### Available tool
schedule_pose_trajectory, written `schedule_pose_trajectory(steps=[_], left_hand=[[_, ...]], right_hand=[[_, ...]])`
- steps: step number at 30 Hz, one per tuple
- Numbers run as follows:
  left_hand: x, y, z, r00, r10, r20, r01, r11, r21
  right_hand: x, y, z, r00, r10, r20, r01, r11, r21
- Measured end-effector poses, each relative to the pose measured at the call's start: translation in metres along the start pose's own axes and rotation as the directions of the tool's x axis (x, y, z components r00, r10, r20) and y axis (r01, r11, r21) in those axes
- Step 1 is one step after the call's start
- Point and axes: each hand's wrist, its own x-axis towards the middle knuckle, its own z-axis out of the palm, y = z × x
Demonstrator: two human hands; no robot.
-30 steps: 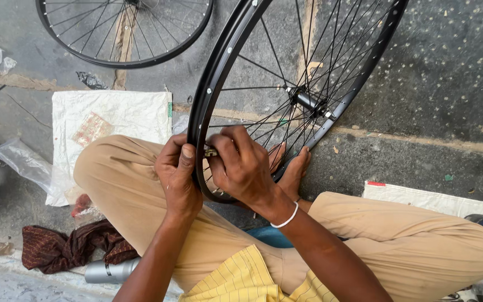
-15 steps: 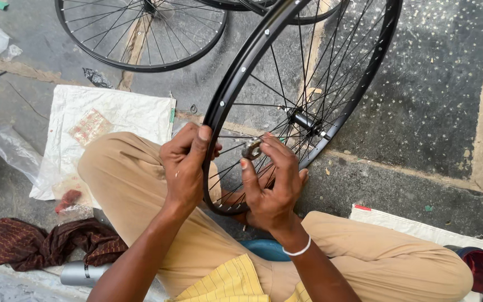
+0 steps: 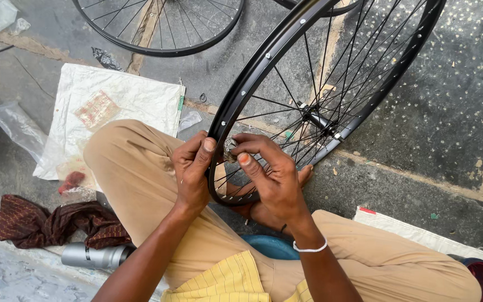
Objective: The person sits on the ground and works on a bicycle wheel, using a small tool to tighten or adjust the spokes. The person holds the wheel steady with one hand while manipulating the tool with the other, focusing on the rim and spoke area.
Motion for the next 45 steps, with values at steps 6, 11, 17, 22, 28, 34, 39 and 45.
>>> schedule_pose_trajectory(steps=[6, 11, 17, 22, 28, 34, 39, 45], left_hand=[[0.005, 0.007, 0.007, 0.998, -0.058, -0.011, 0.056, 0.992, -0.113], [0.004, 0.006, 0.008, 0.995, -0.092, -0.027, 0.087, 0.984, -0.155], [0.001, 0.009, 0.003, 0.998, -0.049, 0.029, 0.051, 0.995, -0.084], [0.002, 0.012, 0.009, 0.999, -0.030, 0.025, 0.033, 0.990, -0.135], [0.003, -0.002, 0.000, 0.996, -0.065, -0.063, 0.058, 0.992, -0.112], [0.004, 0.003, 0.001, 0.998, 0.042, 0.052, -0.036, 0.992, -0.122], [0.002, 0.000, 0.000, 0.998, -0.059, 0.008, 0.060, 0.982, -0.177], [0.002, -0.001, -0.002, 0.998, -0.062, -0.025, 0.058, 0.991, -0.122]], right_hand=[[0.009, -0.001, 0.016, 0.996, 0.027, -0.081, -0.044, 0.975, -0.216], [0.012, -0.001, 0.022, 0.998, -0.060, -0.034, 0.047, 0.950, -0.310], [-0.001, 0.009, 0.021, 0.980, -0.104, -0.170, 0.096, 0.994, -0.054], [0.005, 0.010, 0.033, 0.965, -0.224, -0.137, 0.117, 0.834, -0.540], [0.003, 0.007, 0.010, 0.991, -0.062, -0.116, 0.081, 0.982, 0.170], [0.009, 0.005, 0.026, 0.973, -0.232, -0.020, 0.189, 0.836, -0.515], [0.008, -0.001, 0.031, 0.982, -0.102, -0.160, 0.037, 0.930, -0.365], [-0.001, 0.009, 0.013, 0.986, -0.132, -0.098, 0.139, 0.988, 0.067]])
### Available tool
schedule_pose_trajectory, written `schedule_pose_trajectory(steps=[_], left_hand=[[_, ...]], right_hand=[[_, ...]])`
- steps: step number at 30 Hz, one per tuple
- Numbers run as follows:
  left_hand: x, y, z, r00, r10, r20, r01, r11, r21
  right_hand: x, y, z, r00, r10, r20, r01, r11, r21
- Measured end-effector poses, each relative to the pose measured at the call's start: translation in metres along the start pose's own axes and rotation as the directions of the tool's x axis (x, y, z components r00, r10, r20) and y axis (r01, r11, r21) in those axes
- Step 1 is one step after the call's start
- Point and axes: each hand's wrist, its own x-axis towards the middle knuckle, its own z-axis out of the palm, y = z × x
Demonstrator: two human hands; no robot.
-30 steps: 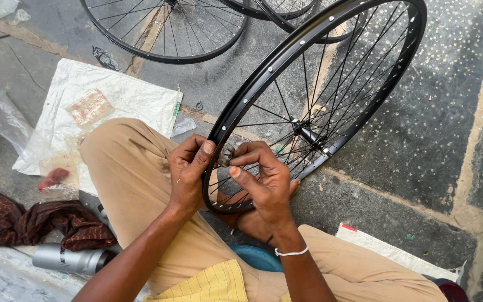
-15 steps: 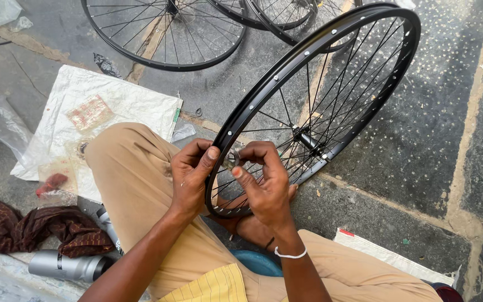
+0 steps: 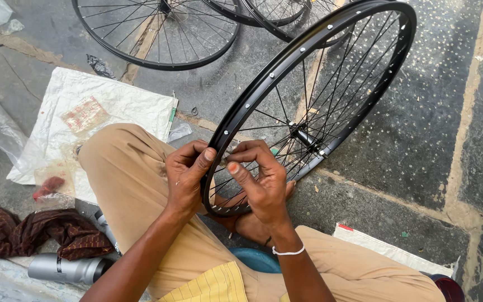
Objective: The person sits on the ground and works on a bicycle wheel, using a small tool to tighten or adjust the spokes. The person holds the wheel steady with one hand while manipulating the tool with the other, focusing on the rim and spoke area.
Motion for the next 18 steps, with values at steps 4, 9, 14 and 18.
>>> schedule_pose_trajectory(steps=[4, 9, 14, 18], left_hand=[[0.002, 0.009, 0.000, 0.992, -0.010, 0.125, 0.015, 0.999, -0.044], [0.003, 0.013, 0.005, 0.995, -0.025, 0.101, 0.030, 0.999, -0.042], [0.007, 0.014, -0.002, 0.983, -0.020, 0.184, 0.032, 0.997, -0.066], [0.004, 0.002, -0.001, 0.988, 0.007, 0.154, 0.011, 0.994, -0.113]], right_hand=[[-0.002, 0.015, 0.009, 0.975, -0.222, -0.016, 0.180, 0.827, -0.533], [-0.007, 0.012, 0.025, 0.893, -0.449, 0.030, 0.323, 0.595, -0.736], [-0.013, -0.004, 0.027, 0.897, -0.441, -0.027, 0.297, 0.647, -0.703], [0.001, -0.007, 0.002, 0.996, -0.061, 0.060, 0.080, 0.914, -0.398]])
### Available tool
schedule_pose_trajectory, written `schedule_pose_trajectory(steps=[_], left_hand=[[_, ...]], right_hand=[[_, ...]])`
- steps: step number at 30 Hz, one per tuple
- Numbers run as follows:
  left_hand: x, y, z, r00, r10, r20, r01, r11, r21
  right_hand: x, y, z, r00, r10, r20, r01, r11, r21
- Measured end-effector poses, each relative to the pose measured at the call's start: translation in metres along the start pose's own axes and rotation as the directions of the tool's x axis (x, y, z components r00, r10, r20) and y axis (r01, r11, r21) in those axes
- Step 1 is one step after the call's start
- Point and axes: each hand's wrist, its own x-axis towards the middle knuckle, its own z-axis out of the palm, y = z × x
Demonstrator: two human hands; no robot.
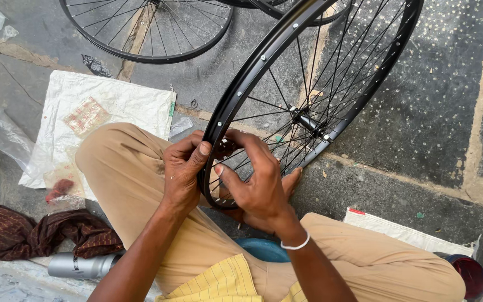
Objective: The person sits on the ground and works on a bicycle wheel, using a small tool to tighten or adjust the spokes. The person holds the wheel steady with one hand while manipulating the tool with the other, focusing on the rim and spoke area.
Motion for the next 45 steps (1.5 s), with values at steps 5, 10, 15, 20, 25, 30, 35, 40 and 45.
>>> schedule_pose_trajectory(steps=[5, 10, 15, 20, 25, 30, 35, 40, 45], left_hand=[[-0.002, -0.002, 0.001, 0.989, -0.012, -0.147, 0.010, 1.000, -0.018], [0.005, 0.009, -0.004, 1.000, -0.014, 0.003, 0.014, 0.998, 0.054], [0.003, 0.007, 0.004, 0.993, -0.081, -0.088, 0.082, 0.997, 0.002], [0.004, 0.011, 0.000, 0.999, -0.017, -0.037, 0.021, 0.993, 0.113], [-0.001, 0.009, 0.009, 1.000, 0.010, -0.010, -0.010, 0.999, 0.041], [0.004, 0.011, 0.004, 0.996, -0.065, 0.054, 0.067, 0.997, -0.038], [-0.001, 0.001, 0.000, 0.997, -0.037, -0.071, 0.037, 0.999, -0.005], [0.001, 0.008, 0.003, 0.994, 0.012, -0.105, -0.001, 0.994, 0.105], [0.001, 0.006, 0.000, 0.998, -0.034, -0.056, 0.036, 0.998, 0.045]], right_hand=[[0.012, -0.001, 0.009, 0.971, -0.223, -0.090, 0.180, 0.923, -0.341], [0.004, 0.006, 0.023, 0.876, -0.453, -0.166, 0.358, 0.840, -0.408], [0.000, 0.011, 0.023, 0.953, -0.259, -0.156, 0.180, 0.900, -0.397], [0.008, 0.008, 0.026, 0.890, -0.412, -0.196, 0.303, 0.856, -0.419], [0.003, 0.004, 0.022, 0.938, -0.271, -0.214, 0.188, 0.920, -0.344], [0.006, 0.002, 0.016, 0.862, -0.465, -0.204, 0.345, 0.831, -0.437], [0.004, 0.002, 0.022, 0.955, -0.248, -0.161, 0.172, 0.908, -0.381], [0.005, -0.006, 0.024, 0.894, -0.393, -0.214, 0.272, 0.856, -0.439], [0.003, -0.002, 0.023, 0.925, -0.316, -0.214, 0.247, 0.923, -0.295]])
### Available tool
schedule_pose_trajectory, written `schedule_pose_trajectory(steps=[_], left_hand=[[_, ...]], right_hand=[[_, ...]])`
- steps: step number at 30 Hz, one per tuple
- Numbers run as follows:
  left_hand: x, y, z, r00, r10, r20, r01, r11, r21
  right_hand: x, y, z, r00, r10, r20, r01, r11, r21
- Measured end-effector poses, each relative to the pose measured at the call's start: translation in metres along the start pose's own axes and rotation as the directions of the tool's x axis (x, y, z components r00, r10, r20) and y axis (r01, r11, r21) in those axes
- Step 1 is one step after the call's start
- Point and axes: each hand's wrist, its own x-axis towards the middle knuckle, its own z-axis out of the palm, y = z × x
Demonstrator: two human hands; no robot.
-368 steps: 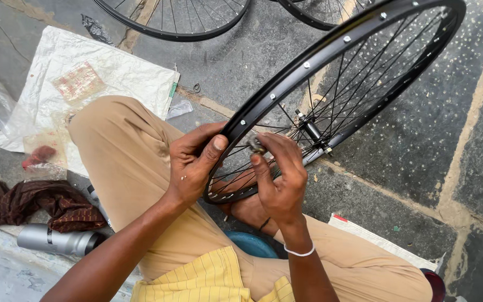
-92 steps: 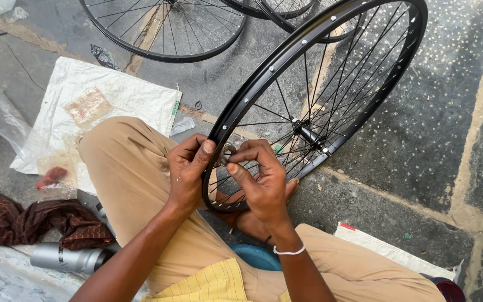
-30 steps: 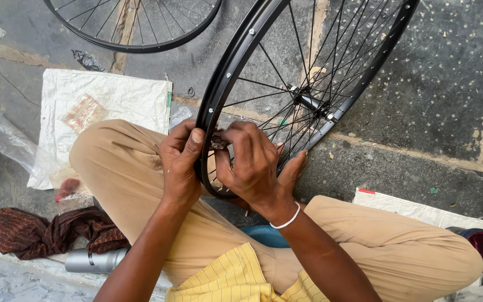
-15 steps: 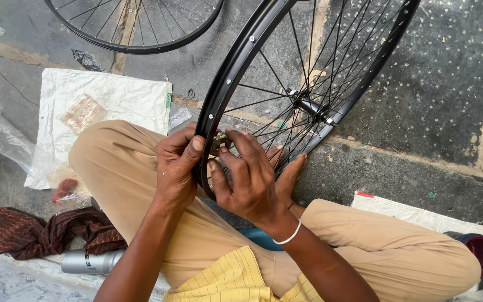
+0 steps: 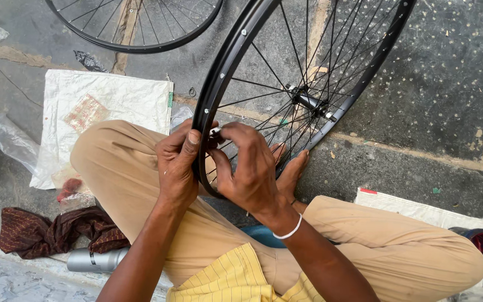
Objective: The person sits on the ground and works on a bicycle wheel, using a small tool to tighten or adjust the spokes. The person holds the wheel steady with one hand while manipulating the tool with the other, focusing on the rim and spoke area.
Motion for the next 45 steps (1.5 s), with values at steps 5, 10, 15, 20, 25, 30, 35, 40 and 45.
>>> schedule_pose_trajectory(steps=[5, 10, 15, 20, 25, 30, 35, 40, 45], left_hand=[[-0.001, -0.007, 0.004, 0.993, 0.022, -0.117, -0.027, 0.999, -0.044], [0.002, -0.001, -0.010, 0.997, -0.082, -0.017, 0.080, 0.995, -0.065], [0.002, -0.005, -0.003, 0.996, -0.083, -0.016, 0.081, 0.993, -0.087], [0.000, 0.001, 0.003, 0.996, 0.051, -0.072, -0.043, 0.994, 0.105], [0.003, 0.011, 0.000, 0.996, 0.042, 0.077, -0.048, 0.995, 0.089], [0.000, 0.000, 0.012, 0.998, 0.043, -0.051, -0.042, 0.999, 0.005], [0.001, 0.018, 0.019, 0.997, 0.039, -0.062, -0.032, 0.992, 0.120], [0.025, 0.047, 0.030, 0.970, 0.209, 0.126, -0.242, 0.884, 0.400], [0.033, 0.039, 0.039, 0.988, 0.152, 0.005, -0.138, 0.880, 0.454]], right_hand=[[0.007, 0.005, 0.000, 0.996, 0.074, 0.057, -0.068, 0.993, -0.099], [0.001, -0.002, -0.003, 0.993, -0.113, 0.027, 0.115, 0.989, -0.092], [0.004, 0.006, -0.006, 0.994, 0.032, 0.102, -0.021, 0.994, -0.105], [0.008, -0.006, 0.002, 1.000, -0.015, 0.008, 0.016, 0.988, -0.153], [0.001, -0.004, -0.003, 0.998, -0.058, 0.018, 0.059, 0.995, -0.083], [0.001, 0.008, -0.002, 0.983, 0.130, 0.132, -0.109, 0.981, -0.160], [-0.009, -0.006, 0.005, 0.998, -0.006, -0.066, -0.004, 0.989, -0.149], [-0.009, 0.000, 0.005, 0.985, 0.110, -0.135, -0.118, 0.992, -0.051], [0.010, 0.015, -0.006, 0.953, 0.240, -0.183, -0.188, 0.946, 0.262]])
